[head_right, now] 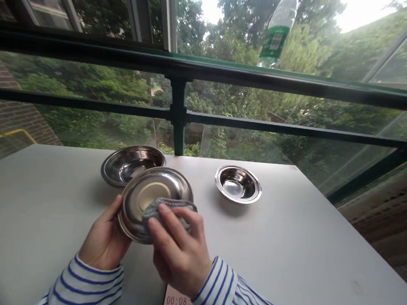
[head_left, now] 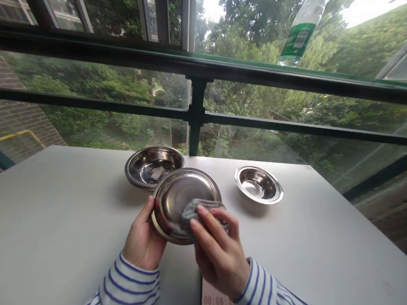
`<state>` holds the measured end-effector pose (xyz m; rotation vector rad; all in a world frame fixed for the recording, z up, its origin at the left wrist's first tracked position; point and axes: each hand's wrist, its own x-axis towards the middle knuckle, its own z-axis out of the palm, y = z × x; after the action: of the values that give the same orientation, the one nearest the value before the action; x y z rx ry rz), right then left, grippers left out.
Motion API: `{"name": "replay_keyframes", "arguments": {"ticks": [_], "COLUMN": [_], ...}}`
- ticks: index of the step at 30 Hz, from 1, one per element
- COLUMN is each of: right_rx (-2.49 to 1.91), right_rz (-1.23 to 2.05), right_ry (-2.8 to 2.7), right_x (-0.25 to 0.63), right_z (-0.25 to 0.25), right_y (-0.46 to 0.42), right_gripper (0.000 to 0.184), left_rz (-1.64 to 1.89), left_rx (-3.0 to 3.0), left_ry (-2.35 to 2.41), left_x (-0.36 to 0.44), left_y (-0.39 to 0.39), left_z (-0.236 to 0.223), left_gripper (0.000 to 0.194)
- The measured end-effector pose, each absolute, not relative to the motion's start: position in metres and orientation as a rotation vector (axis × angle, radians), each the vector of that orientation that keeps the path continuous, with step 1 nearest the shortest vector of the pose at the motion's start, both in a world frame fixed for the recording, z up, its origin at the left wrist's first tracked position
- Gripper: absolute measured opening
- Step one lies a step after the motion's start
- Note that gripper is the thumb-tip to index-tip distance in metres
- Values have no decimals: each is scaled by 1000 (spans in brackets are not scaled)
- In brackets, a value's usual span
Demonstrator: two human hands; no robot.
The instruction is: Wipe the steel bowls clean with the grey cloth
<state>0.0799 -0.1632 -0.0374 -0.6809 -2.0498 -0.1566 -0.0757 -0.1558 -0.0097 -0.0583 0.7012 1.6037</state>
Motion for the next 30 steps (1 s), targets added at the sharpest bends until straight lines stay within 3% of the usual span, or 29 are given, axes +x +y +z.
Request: {"name": "replay_keyframes", "arguments": {"ticks": [5,10,17,30], "right_rx": [-558,-655,-595,-736], "right_rz": [-492,-373,-476,-276], "right_ry": [-2184,-2070,-2223,-2191], "right_x": [82,97,76,92], "right_z": [-37,-38,-33,-24], "right_y": [-158,-147,-160,-151], "right_gripper": [39,45,36,40], "left_rz": [1609,1637,1611,1627], "left_rx": [-60,-66,-79,119], "left_ry": [717,743,667,809], "left_x": [-80,-76,-71,-62], "left_y": [-155,-155,-157,-159], "left_z": [-11,-11,-15,-14], "left_gripper": [33,31,30,21]}}
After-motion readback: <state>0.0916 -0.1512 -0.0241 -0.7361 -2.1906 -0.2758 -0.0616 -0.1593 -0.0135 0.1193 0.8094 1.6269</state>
